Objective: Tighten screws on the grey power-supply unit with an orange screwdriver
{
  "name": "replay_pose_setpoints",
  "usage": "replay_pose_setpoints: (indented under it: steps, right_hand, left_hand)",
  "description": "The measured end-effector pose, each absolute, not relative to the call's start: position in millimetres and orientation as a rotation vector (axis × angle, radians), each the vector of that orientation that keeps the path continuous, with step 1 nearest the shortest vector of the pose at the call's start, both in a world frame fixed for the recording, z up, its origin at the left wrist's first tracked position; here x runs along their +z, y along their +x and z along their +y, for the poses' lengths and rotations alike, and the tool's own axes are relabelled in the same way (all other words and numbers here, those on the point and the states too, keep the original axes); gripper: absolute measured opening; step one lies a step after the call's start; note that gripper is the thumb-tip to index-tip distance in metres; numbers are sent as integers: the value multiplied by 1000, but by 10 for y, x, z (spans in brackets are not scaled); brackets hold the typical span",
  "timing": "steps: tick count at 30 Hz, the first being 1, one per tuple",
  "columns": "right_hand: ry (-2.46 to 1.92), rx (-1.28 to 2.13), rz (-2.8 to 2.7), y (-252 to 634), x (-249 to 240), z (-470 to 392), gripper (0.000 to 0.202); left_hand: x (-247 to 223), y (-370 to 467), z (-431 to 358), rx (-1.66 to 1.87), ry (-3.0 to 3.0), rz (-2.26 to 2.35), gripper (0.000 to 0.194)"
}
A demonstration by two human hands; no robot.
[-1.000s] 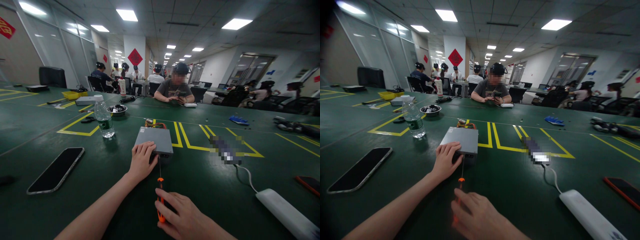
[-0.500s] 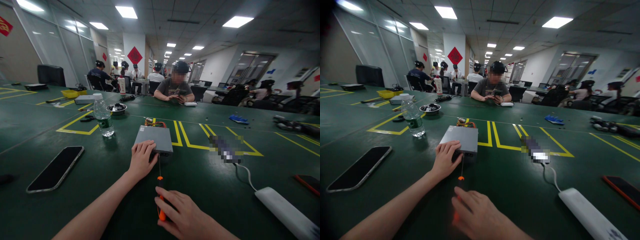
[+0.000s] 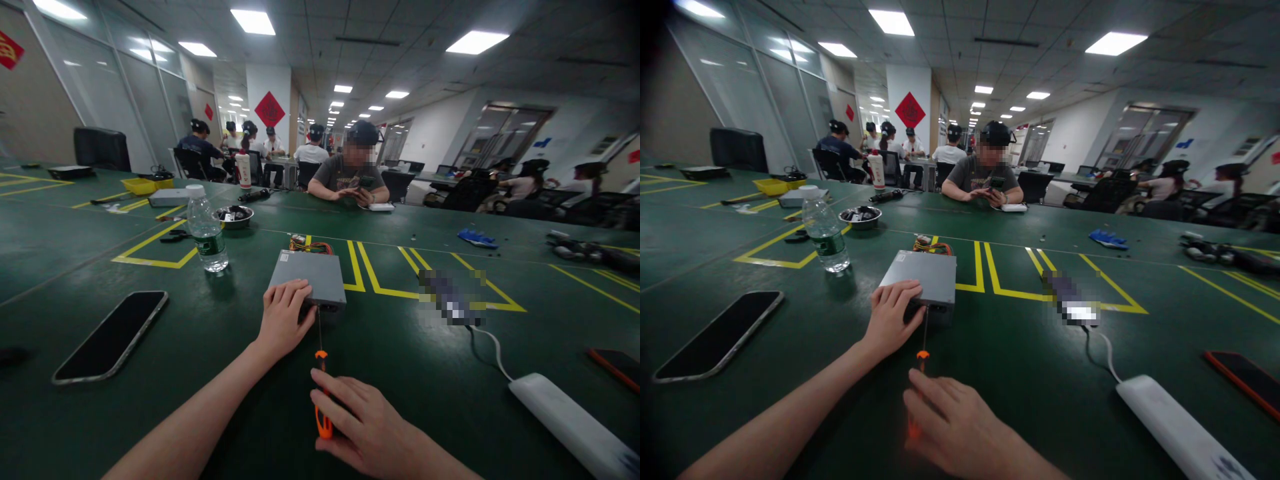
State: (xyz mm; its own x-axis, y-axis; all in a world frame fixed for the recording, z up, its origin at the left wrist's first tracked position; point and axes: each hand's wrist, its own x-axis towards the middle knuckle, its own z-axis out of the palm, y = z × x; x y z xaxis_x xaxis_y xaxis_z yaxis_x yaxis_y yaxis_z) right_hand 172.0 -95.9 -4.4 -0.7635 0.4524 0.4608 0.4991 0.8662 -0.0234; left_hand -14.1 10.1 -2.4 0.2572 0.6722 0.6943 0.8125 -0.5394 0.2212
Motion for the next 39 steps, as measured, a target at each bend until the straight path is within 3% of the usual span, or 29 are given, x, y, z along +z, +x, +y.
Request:
replay_pose_setpoints:
  steps: [8,16,21,30,39]
  right_hand:
    - [-582,-208,-2392,1726,-85,-944,25]
    - [-699,-81,-2587,1729,-16,-973,43]
    - [-607,-164,-2496,1715,-26,-963,30]
    - [-699,-86,-2591,1711,9,-987,37]
    - [-599,-204,-2404,1680,-47,-966,20]
  left_hand:
    - [-27,-141,100,-1146,-2344,-1403,28]
    - [-22,-143,93,-1136,-2354,-1406,27]
    - [-25,-143,98,-1138,-2347,-1403,27]
    - [-19,-143,90,-1140,-2341,-1392,27]
    - [-7,-133,89,-1128,-2337,-1405,25]
